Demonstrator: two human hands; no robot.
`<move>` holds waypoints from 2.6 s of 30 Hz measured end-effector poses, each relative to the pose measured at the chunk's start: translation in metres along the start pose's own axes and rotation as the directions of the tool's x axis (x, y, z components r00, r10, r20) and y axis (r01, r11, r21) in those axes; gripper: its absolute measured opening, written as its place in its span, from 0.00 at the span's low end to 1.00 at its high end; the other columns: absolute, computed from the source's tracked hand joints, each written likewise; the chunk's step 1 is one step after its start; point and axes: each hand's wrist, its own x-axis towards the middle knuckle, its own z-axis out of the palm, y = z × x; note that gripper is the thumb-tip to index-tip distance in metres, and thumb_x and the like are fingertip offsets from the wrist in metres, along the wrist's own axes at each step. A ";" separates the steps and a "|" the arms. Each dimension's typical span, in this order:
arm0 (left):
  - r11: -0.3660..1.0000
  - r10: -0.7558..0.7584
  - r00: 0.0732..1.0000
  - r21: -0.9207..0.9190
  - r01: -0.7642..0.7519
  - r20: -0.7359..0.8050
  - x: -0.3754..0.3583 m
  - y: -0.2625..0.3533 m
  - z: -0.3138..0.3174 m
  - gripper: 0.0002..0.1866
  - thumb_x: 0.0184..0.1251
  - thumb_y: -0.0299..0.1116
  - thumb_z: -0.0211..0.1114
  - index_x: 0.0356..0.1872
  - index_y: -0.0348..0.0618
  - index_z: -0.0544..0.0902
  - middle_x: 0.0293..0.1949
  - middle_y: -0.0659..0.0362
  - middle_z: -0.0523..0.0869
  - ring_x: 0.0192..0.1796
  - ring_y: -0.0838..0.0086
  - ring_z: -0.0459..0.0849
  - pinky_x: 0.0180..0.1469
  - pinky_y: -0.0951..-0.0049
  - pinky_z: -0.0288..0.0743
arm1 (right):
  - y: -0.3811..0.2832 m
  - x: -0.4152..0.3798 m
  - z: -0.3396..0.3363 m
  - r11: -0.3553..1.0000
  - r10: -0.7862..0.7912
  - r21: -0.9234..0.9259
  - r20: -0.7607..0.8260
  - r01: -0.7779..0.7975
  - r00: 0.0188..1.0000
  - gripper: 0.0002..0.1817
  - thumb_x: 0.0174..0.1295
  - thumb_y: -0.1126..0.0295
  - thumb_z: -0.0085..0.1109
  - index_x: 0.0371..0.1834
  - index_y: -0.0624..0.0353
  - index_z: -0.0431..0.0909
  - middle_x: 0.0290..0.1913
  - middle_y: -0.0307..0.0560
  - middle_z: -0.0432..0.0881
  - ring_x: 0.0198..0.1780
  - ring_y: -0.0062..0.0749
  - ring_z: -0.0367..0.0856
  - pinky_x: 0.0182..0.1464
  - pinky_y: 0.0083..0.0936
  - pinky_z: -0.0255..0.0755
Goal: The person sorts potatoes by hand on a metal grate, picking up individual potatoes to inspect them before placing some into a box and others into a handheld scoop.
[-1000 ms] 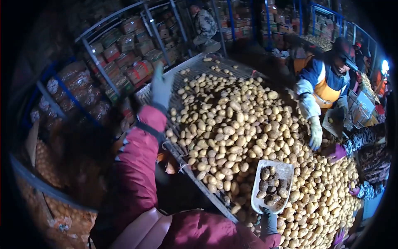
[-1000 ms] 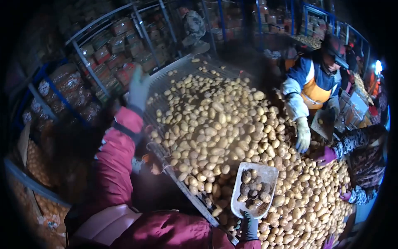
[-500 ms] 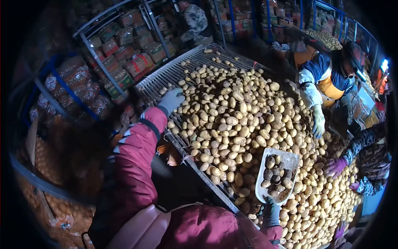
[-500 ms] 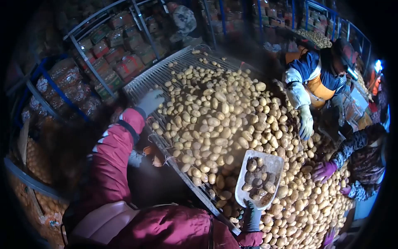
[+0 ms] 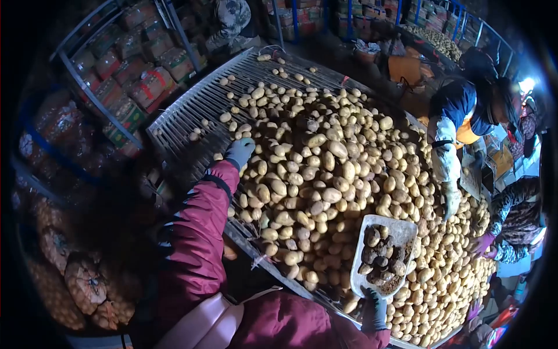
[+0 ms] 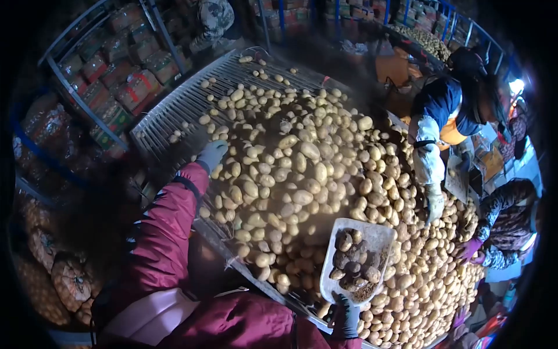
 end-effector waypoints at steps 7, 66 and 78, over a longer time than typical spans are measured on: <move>0.962 0.019 0.998 -0.269 -0.037 -0.067 0.073 0.030 -0.032 0.24 0.70 0.34 0.69 0.65 0.38 0.81 0.44 0.60 0.86 0.39 0.76 0.82 0.42 0.73 0.80 | 0.087 0.079 -0.008 0.975 -0.222 -0.001 -0.009 0.222 0.975 0.15 0.73 0.56 0.54 0.36 0.54 0.80 0.19 0.36 0.73 0.16 0.28 0.69 0.18 0.27 0.68; 0.982 -0.038 0.989 -0.175 0.063 0.140 0.111 -0.031 -0.008 0.09 0.68 0.37 0.72 0.40 0.43 0.88 0.32 0.67 0.85 0.34 0.79 0.79 0.40 0.71 0.76 | -0.024 0.027 0.084 0.985 0.057 0.159 0.028 -0.061 0.998 0.32 0.68 0.47 0.58 0.65 0.62 0.76 0.43 0.48 0.85 0.15 0.32 0.71 0.17 0.31 0.71; 0.943 -0.003 1.000 -0.333 -0.005 -0.023 0.150 -0.045 0.028 0.11 0.68 0.37 0.73 0.48 0.47 0.88 0.28 0.69 0.83 0.25 0.82 0.75 0.26 0.74 0.71 | -0.029 0.022 0.087 0.976 0.039 0.215 -0.046 -0.028 0.998 0.23 0.69 0.57 0.58 0.55 0.67 0.82 0.32 0.44 0.84 0.18 0.28 0.75 0.18 0.26 0.68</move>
